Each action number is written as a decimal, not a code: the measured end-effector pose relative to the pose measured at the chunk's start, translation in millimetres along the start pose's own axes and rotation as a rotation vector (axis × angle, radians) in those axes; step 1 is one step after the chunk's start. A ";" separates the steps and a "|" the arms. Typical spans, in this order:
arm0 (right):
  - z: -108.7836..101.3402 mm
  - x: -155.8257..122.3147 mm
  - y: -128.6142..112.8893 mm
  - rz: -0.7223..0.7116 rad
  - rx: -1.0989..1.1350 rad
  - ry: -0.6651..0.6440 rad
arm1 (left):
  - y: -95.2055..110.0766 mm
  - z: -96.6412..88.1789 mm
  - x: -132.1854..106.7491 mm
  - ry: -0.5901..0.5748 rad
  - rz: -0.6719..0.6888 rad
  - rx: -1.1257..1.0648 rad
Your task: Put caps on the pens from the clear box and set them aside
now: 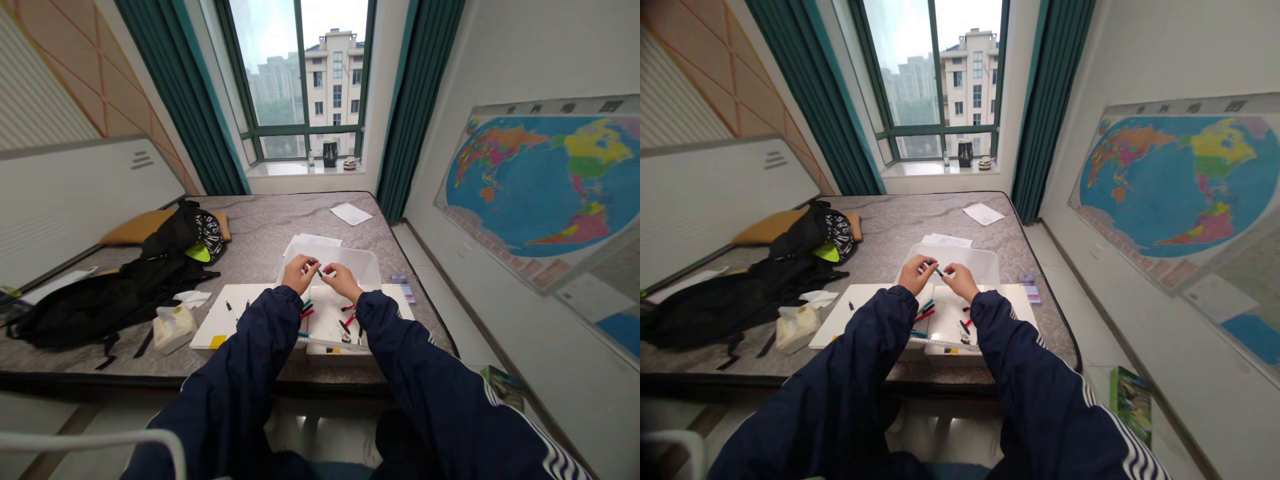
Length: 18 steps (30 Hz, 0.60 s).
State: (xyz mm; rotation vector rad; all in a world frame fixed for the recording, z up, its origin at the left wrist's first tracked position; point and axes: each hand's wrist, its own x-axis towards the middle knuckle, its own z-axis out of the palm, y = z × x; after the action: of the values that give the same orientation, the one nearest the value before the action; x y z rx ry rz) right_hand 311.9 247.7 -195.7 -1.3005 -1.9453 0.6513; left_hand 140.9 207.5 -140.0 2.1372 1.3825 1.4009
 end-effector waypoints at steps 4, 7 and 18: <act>1.3 -9.0 8.5 0.035 -0.205 -0.093 | 14.3 -12.4 0.8 0.045 -0.029 -0.029; 4.5 -20.6 16.0 0.044 -0.366 -0.362 | 29.0 -32.3 -2.5 0.061 -0.122 -0.190; 6.2 -24.2 30.1 0.135 -0.456 -0.641 | 14.4 -159.2 -66.6 0.458 -0.191 -0.083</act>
State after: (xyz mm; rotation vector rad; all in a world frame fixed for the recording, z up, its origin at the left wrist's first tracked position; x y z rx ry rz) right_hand 330.7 236.2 -228.1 -1.6473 -2.6555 0.7883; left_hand 13.8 101.8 -88.4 1.6404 1.5944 1.9047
